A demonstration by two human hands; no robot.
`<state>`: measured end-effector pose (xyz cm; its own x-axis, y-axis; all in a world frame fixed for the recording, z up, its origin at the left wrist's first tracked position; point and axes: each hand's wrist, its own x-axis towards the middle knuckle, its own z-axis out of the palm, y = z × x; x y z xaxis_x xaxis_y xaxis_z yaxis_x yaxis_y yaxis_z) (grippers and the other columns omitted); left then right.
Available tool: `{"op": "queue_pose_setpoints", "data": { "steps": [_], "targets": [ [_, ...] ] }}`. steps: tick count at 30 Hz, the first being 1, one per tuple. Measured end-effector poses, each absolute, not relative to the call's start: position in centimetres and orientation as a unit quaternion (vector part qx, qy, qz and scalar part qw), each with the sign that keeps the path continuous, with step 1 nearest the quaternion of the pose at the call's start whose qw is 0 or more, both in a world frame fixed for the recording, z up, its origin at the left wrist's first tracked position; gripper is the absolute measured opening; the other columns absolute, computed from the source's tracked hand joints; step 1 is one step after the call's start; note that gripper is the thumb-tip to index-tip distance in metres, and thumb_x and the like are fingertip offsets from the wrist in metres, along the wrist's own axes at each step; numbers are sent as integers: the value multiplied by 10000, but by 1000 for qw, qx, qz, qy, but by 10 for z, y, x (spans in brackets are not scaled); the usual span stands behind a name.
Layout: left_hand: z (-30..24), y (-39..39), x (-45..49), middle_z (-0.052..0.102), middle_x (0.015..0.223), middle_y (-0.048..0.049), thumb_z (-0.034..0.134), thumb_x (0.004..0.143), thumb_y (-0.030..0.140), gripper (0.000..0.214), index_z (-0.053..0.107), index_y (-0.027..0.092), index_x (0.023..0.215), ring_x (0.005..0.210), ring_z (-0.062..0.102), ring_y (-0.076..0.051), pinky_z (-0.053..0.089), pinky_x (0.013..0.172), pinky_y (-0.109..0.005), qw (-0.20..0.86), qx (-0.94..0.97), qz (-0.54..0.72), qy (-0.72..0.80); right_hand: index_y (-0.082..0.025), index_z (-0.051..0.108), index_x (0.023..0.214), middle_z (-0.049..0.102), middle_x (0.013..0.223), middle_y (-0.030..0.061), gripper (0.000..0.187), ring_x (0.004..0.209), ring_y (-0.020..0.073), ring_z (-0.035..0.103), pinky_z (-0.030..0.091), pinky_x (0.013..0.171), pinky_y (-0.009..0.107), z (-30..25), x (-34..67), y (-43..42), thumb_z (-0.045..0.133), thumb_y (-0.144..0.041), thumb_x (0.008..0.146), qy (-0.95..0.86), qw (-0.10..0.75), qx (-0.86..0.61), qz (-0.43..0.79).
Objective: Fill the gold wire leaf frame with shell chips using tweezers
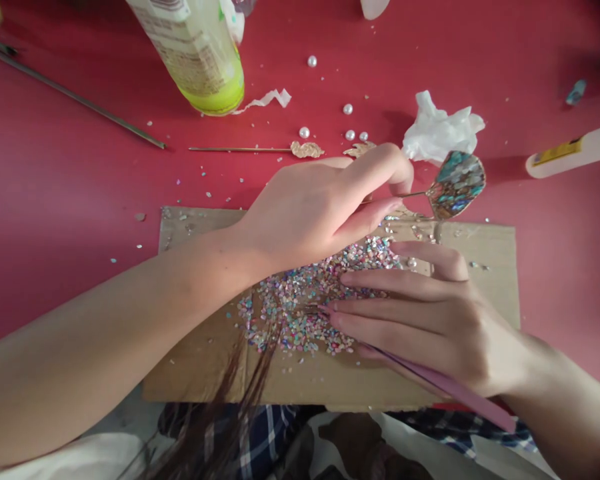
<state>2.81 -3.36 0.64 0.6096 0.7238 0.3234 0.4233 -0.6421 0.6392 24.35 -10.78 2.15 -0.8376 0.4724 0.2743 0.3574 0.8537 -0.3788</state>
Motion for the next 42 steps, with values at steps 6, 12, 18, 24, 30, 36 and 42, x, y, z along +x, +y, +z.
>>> {"op": "queue_pose_setpoints", "data": {
  "steps": [6,12,18,24,30,36,42],
  "targets": [
    [5,-33,28,592,669,70,527,1055,265,115,627,242,1106,568,545,-123,421,633,-271,256,858,296,333,-214,710,1242,843,1126,-28,225,1134,198,747,380,1192,442,21,244,-106,663,-198,1022,-930,219,-256,149],
    [5,-32,28,589,678,68,527,1057,243,121,630,221,1117,593,559,-122,414,632,-272,257,859,294,332,-214,718,1189,853,1047,-30,170,1013,168,759,377,1166,431,19,240,-108,630,-198,1045,-926,214,-266,158],
    [2,-32,28,616,717,60,488,1089,302,180,625,220,1172,692,656,-134,429,652,-265,242,860,289,344,-212,717,1142,844,984,-1,173,995,183,757,374,1164,470,18,239,-112,561,-233,1070,-904,246,-296,188],
    [-1,-31,31,685,787,44,465,1092,342,188,628,282,1164,840,747,-168,496,674,-280,228,862,276,360,-206,707,1131,818,955,29,175,911,177,746,471,1033,421,20,236,-103,551,-191,1054,-892,251,-316,205],
    [0,-31,29,728,893,34,484,1097,321,204,630,233,1209,829,741,-161,488,696,-283,210,874,268,347,-170,688,1107,815,963,47,157,865,152,729,498,880,352,15,232,-99,538,-165,1061,-894,241,-299,232],
    [5,-30,30,728,911,35,480,1102,324,234,639,212,1234,826,737,-170,485,712,-293,212,874,253,356,-192,690,1108,805,973,39,165,904,155,724,473,897,363,15,231,-101,528,-193,1076,-895,232,-303,230],
    [9,-31,32,718,861,57,546,1075,322,195,659,229,1204,791,739,-177,473,701,-298,227,868,232,375,-196,690,1121,804,979,34,166,911,152,723,469,905,356,17,231,-100,530,-204,1079,-901,220,-298,225]
  ]
}}
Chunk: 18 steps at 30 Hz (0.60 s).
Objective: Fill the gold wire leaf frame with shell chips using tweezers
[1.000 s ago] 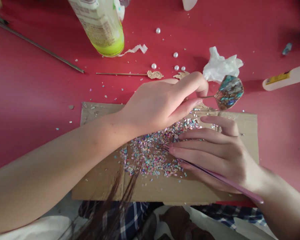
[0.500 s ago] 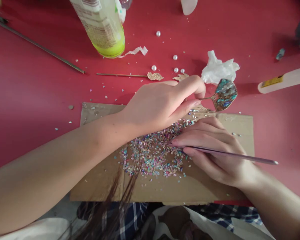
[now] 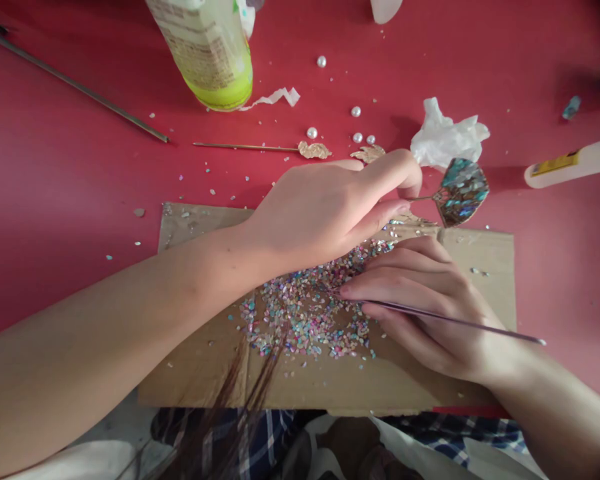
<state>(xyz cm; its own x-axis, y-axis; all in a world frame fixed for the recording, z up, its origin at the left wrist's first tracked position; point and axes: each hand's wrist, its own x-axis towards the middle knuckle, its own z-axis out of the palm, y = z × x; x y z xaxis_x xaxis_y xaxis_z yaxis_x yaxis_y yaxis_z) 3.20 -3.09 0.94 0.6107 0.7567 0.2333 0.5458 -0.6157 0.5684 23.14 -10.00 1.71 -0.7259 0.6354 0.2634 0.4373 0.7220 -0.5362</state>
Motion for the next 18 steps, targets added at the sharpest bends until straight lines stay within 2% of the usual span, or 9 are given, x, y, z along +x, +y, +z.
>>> {"op": "queue_pose_setpoints", "data": {
  "steps": [9,18],
  "targets": [
    [8,-29,33,719,854,61,551,1074,335,184,658,239,1187,798,744,-183,497,701,-313,229,868,235,373,-158,689,1123,809,989,55,159,881,157,717,463,895,374,17,231,-99,542,-164,1063,-894,225,-295,250],
    [1,-30,30,699,840,71,507,1089,343,162,626,256,1157,775,741,-175,495,668,-307,205,875,270,346,-174,676,1153,806,998,42,159,927,159,719,449,930,385,17,234,-100,543,-170,1066,-890,232,-296,256]
  ]
}}
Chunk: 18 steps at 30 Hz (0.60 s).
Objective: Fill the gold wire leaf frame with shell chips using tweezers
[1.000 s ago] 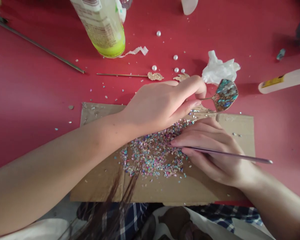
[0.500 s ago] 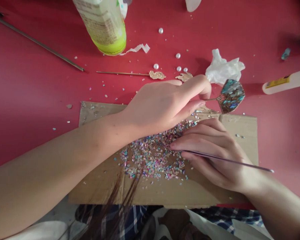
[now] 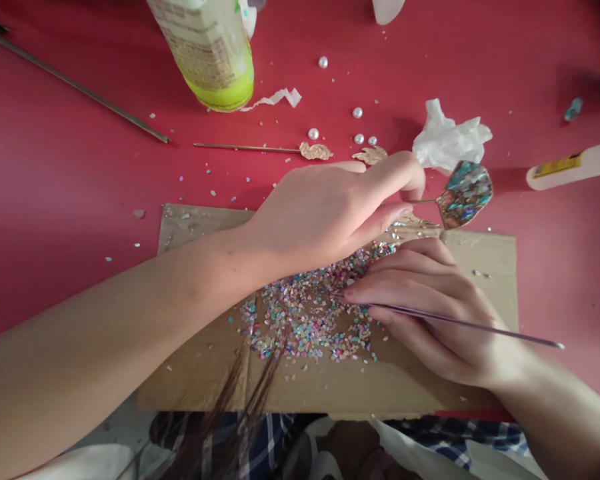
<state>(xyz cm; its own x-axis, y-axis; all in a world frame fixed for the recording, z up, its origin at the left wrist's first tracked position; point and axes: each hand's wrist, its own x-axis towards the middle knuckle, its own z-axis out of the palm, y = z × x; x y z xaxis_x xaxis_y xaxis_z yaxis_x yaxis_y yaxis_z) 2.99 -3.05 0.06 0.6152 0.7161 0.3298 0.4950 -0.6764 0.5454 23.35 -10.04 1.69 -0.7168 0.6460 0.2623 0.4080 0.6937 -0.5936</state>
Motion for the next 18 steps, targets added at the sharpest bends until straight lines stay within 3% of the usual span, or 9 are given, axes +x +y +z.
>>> {"op": "queue_pose_setpoints", "data": {
  "steps": [10,18],
  "targets": [
    [0,-32,27,739,882,23,526,1072,290,149,656,238,1122,789,726,-145,504,635,-279,192,870,301,340,-164,697,1124,807,971,51,169,935,169,718,457,968,379,24,239,-99,543,-178,1057,-900,248,-294,208],
    [-2,-26,22,710,790,8,546,1028,234,159,668,243,926,837,673,-175,535,725,-312,62,885,326,327,-157,677,1102,821,970,43,171,949,169,722,473,936,377,39,252,-98,544,-101,1011,-894,281,-313,152]
  ]
}}
